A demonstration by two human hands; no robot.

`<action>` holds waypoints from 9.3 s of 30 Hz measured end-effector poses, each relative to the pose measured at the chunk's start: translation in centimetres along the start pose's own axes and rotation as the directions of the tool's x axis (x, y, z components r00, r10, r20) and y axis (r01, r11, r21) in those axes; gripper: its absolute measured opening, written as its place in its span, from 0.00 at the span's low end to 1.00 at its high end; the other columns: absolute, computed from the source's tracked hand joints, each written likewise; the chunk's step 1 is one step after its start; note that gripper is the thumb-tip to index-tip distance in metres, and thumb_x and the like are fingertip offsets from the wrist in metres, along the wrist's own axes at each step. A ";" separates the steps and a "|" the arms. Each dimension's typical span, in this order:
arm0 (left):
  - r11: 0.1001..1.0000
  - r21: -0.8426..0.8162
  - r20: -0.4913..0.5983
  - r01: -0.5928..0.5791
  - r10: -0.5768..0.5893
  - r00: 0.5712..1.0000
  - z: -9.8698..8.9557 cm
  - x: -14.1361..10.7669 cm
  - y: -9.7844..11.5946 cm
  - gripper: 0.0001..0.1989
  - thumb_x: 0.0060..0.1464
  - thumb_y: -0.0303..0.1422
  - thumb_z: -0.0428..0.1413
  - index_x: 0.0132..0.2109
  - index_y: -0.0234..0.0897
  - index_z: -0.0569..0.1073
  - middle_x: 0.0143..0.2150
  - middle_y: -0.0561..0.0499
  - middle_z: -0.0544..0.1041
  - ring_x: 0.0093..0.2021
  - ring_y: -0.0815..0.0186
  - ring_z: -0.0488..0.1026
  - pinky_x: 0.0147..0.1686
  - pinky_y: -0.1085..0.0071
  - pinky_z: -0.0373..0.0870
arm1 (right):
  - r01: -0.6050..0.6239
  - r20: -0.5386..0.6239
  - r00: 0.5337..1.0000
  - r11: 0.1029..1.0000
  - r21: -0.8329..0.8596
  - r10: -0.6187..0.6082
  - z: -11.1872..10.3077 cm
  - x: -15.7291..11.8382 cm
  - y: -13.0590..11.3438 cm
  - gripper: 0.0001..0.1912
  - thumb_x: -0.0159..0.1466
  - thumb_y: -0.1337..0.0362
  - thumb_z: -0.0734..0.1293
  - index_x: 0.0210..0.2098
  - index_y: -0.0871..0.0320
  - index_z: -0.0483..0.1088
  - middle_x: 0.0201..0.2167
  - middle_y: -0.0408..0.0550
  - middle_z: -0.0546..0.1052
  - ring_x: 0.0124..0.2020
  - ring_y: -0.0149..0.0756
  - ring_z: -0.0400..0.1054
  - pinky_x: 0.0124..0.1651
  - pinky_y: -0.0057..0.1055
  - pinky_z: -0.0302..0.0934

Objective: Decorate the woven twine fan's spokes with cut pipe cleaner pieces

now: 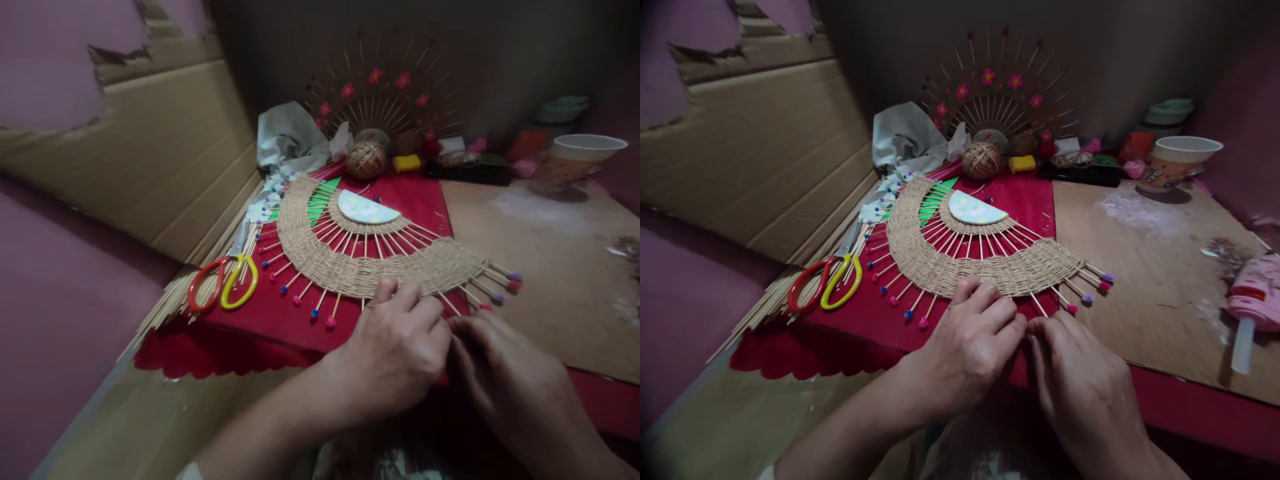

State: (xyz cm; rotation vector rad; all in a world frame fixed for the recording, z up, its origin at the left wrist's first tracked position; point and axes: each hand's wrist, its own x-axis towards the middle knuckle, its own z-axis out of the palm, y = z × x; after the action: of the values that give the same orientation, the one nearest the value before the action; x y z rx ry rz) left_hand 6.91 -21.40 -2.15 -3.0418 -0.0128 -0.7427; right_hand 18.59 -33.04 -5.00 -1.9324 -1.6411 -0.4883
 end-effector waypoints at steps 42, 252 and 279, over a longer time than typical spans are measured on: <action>0.917 -0.268 0.085 0.295 -0.283 0.955 0.2 1.0 -0.3 0.09 0.56 0.23 0.48 0.34 0.34 0.72 0.31 0.51 0.74 0.35 0.64 0.65 0.42 0.61 0.60 | 0.145 -0.062 0.983 0.932 -0.331 -0.175 -0.9 1.4 -0.2 0.11 0.64 0.74 0.57 0.34 0.62 0.70 0.23 0.47 0.72 0.22 0.33 0.63 0.24 0.29 0.49; 0.863 -0.496 0.285 0.090 0.064 0.956 -3.4 3.2 -5.3 0.06 0.55 0.28 0.54 0.34 0.38 0.77 0.33 0.52 0.70 0.35 0.70 0.67 0.34 0.74 0.62 | -0.470 0.889 0.250 -0.755 0.458 0.384 -1.5 3.1 -3.4 0.03 0.49 0.75 0.66 0.21 0.64 0.69 0.17 0.42 0.70 0.15 0.21 0.58 0.13 0.16 0.50; 0.841 -0.541 0.388 -0.019 0.270 0.881 -1.3 4.6 -5.2 0.10 0.58 0.29 0.49 0.30 0.34 0.72 0.30 0.52 0.69 0.31 0.71 0.65 0.30 0.76 0.60 | -0.454 0.886 0.335 -0.770 0.449 0.319 -2.1 2.3 -3.0 0.08 0.48 0.79 0.65 0.24 0.64 0.73 0.22 0.47 0.74 0.18 0.22 0.62 0.16 0.17 0.55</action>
State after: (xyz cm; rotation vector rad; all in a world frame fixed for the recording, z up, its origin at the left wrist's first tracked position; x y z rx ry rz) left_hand 10.32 -16.20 1.19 -3.5938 0.5039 0.0100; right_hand 16.27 -32.21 -1.46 -0.8793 0.1342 1.3005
